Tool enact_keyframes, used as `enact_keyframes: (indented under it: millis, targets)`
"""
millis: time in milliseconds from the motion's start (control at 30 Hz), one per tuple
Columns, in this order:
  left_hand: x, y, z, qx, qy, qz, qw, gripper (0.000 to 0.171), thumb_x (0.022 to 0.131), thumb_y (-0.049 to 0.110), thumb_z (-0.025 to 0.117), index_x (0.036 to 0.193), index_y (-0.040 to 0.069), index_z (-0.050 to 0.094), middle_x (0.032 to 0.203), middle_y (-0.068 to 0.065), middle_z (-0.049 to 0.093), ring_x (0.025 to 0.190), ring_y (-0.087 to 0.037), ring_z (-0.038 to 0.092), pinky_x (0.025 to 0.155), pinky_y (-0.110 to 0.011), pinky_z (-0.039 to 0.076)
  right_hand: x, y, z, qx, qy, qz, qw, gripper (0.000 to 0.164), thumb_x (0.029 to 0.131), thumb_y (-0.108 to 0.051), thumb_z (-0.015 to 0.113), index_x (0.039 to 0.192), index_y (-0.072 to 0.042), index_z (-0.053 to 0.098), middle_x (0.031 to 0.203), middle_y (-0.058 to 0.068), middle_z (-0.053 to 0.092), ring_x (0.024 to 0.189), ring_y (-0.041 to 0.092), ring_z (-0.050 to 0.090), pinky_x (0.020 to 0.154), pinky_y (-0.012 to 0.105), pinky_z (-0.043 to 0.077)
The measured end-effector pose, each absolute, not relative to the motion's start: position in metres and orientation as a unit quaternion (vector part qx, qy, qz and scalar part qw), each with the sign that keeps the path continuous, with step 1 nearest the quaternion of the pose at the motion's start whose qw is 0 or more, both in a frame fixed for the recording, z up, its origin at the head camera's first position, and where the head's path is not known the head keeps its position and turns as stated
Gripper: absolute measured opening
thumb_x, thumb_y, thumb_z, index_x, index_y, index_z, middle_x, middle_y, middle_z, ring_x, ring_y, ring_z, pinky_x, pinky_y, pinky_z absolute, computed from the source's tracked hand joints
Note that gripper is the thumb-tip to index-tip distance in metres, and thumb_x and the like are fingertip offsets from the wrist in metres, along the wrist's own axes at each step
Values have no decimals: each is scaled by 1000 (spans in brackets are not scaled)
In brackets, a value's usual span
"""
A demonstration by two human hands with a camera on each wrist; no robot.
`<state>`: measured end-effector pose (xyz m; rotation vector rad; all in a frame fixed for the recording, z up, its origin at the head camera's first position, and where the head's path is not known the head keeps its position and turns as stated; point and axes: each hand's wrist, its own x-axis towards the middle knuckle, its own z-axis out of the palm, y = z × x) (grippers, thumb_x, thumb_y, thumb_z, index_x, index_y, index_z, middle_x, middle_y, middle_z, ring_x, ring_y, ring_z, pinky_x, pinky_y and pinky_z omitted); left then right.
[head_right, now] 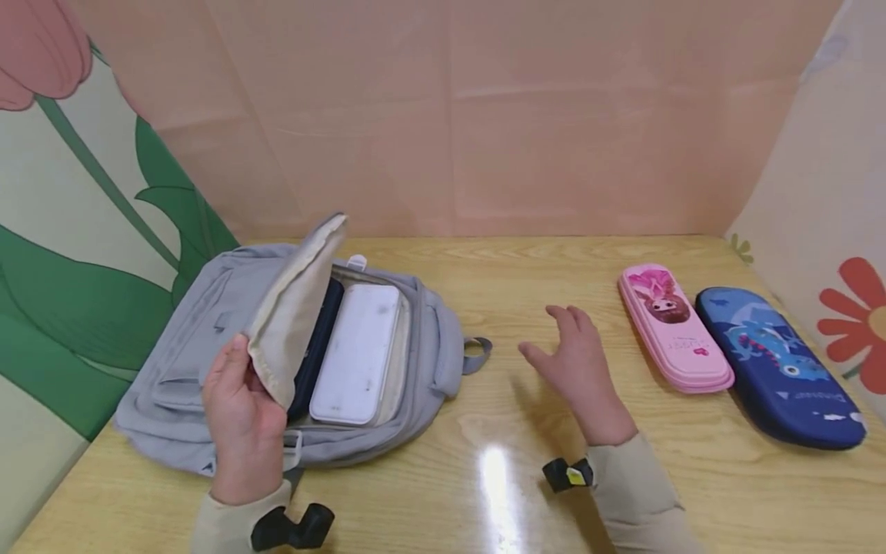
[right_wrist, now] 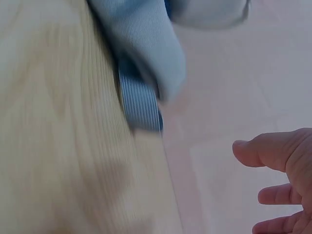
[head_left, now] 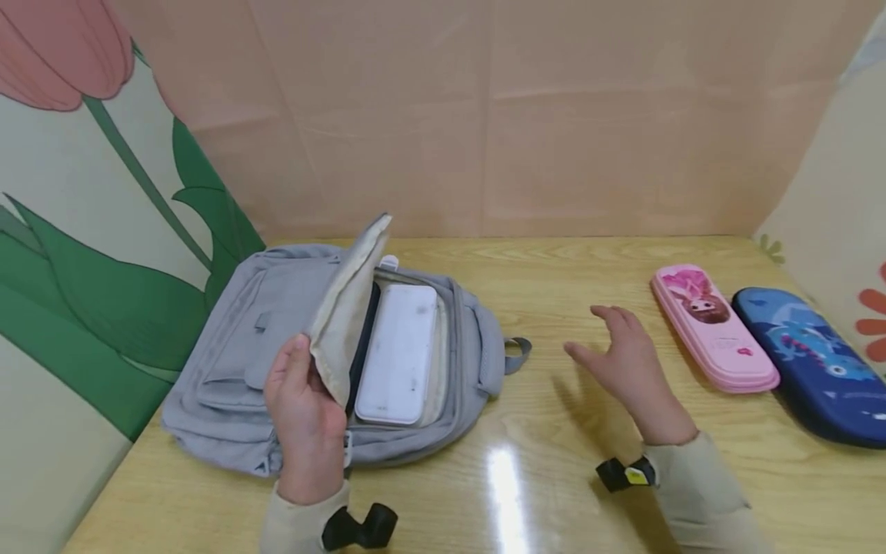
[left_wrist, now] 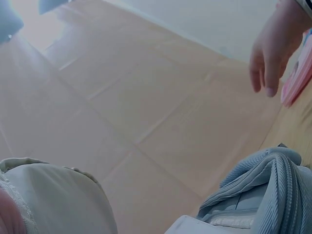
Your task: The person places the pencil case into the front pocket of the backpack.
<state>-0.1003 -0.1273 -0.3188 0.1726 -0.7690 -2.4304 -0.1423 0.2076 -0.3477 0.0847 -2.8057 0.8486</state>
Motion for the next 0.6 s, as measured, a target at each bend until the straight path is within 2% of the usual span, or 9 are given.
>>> enact_keyframes:
  millis: [333, 600]
  targets:
    - [-101, -128, -321, 75, -297, -908, 286, 15, 87, 11, 62, 79, -1, 65, 80, -10, 66, 74, -16, 63, 63, -24, 50, -147, 284, -357, -17, -965, 229, 130, 67, 82, -30, 68, 123, 16, 41, 120, 43, 37, 110, 58, 33, 90, 66, 27]
    - [-100, -129, -321, 84, -306, -902, 294, 15, 87, 11, 62, 79, -1, 66, 81, -10, 66, 75, -15, 63, 65, -24, 50, -147, 330, -363, -70, -973, 198, 94, 76, 84, -42, 64, 126, 14, 37, 123, 45, 30, 111, 60, 26, 90, 70, 23]
